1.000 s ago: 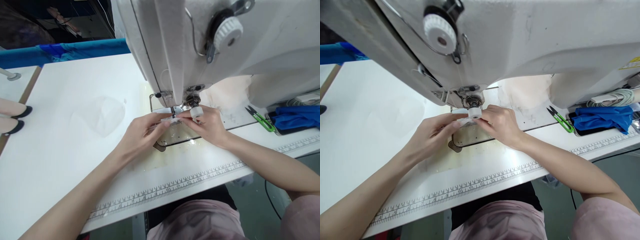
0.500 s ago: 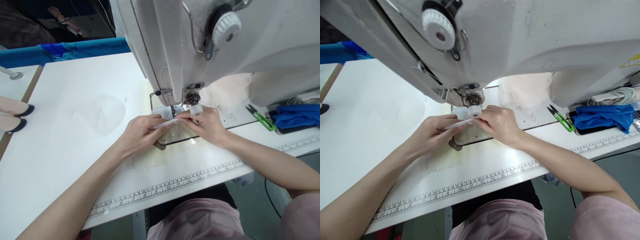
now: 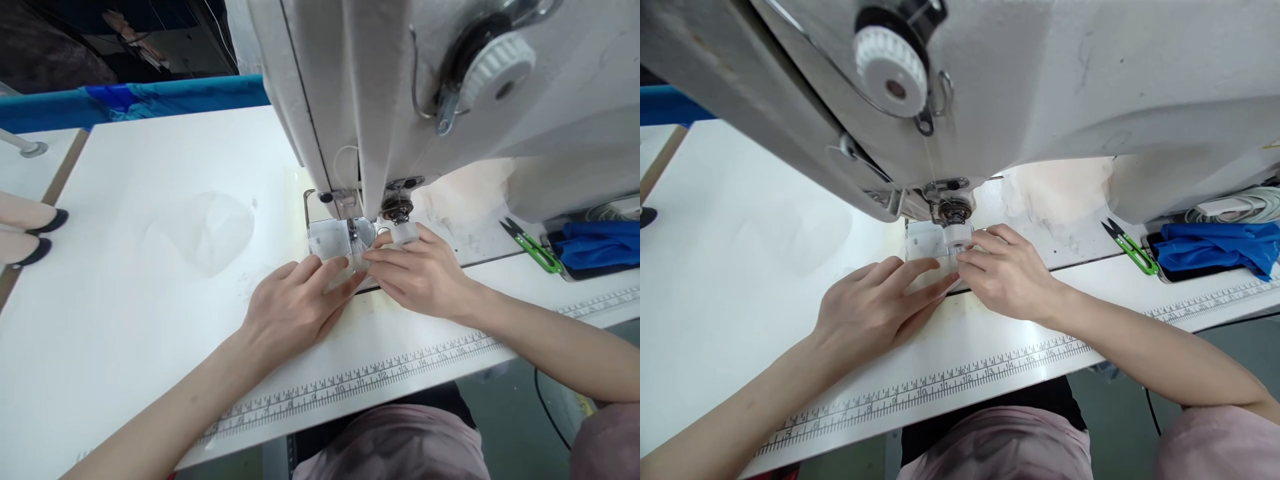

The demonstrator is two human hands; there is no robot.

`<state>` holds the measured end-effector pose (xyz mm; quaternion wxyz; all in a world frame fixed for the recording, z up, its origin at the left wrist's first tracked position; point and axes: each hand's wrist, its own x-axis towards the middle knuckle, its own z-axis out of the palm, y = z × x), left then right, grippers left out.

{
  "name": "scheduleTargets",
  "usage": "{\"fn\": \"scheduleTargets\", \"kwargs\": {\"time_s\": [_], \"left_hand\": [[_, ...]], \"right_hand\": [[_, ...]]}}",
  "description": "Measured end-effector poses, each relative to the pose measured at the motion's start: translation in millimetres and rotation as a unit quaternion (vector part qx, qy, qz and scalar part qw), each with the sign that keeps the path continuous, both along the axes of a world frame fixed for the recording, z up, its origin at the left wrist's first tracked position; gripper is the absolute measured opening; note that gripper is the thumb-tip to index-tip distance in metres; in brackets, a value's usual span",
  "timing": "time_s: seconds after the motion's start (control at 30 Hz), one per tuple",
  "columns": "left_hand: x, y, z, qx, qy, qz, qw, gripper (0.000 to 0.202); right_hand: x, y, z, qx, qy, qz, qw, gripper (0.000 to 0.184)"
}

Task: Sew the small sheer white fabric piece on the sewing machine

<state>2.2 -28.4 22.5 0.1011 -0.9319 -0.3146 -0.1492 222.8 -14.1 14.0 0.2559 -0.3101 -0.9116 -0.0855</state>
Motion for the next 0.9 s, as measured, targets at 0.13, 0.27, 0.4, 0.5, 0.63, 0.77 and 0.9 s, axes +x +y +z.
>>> {"fn": "scheduleTargets", "kwargs": {"time_s": [0.13,0.27,0.4,0.5,0.63,0.77,0.9], "left_hand": [[2.7,-5.2,0.9,0.018,0.012,-0.013,1.000,0.033],[1.7,-5.7,-2.1,-0.009,0.008,-0.025,1.000,0.032],[-0.1,-4.3,-3.2,-0.012,-0.002,-0.025,1.000,0.030],[-0.7,-2.2,-2.9,-0.015,-0.011,-0.023,1.000,0.030],[-0.6,2.7,-3.6,-0.022,-0.020,-0.013,0.999,0.032],[-0.1,9.3,-5.1,-0.014,-0.022,-0.001,1.000,0.030],[0.1,17.2,-6.8,-0.011,-0.027,0.009,1.000,0.029]], "right_hand": [[-0.7,-0.5,1.2,0.000,-0.007,0.011,1.000,0.023],[-1.2,-0.5,1.6,0.010,-0.010,0.010,1.000,0.024],[-1.6,-0.1,1.5,0.027,-0.021,0.002,0.999,0.027],[-1.8,1.5,-0.2,0.039,-0.014,0.001,0.999,0.025],[-2.4,6.4,-3.8,0.053,-0.007,-0.004,0.999,0.023],[-3.3,12.0,-6.1,0.070,-0.019,-0.020,0.997,0.025],[-3.5,15.8,-8.9,0.071,-0.033,-0.042,0.996,0.026]]}}
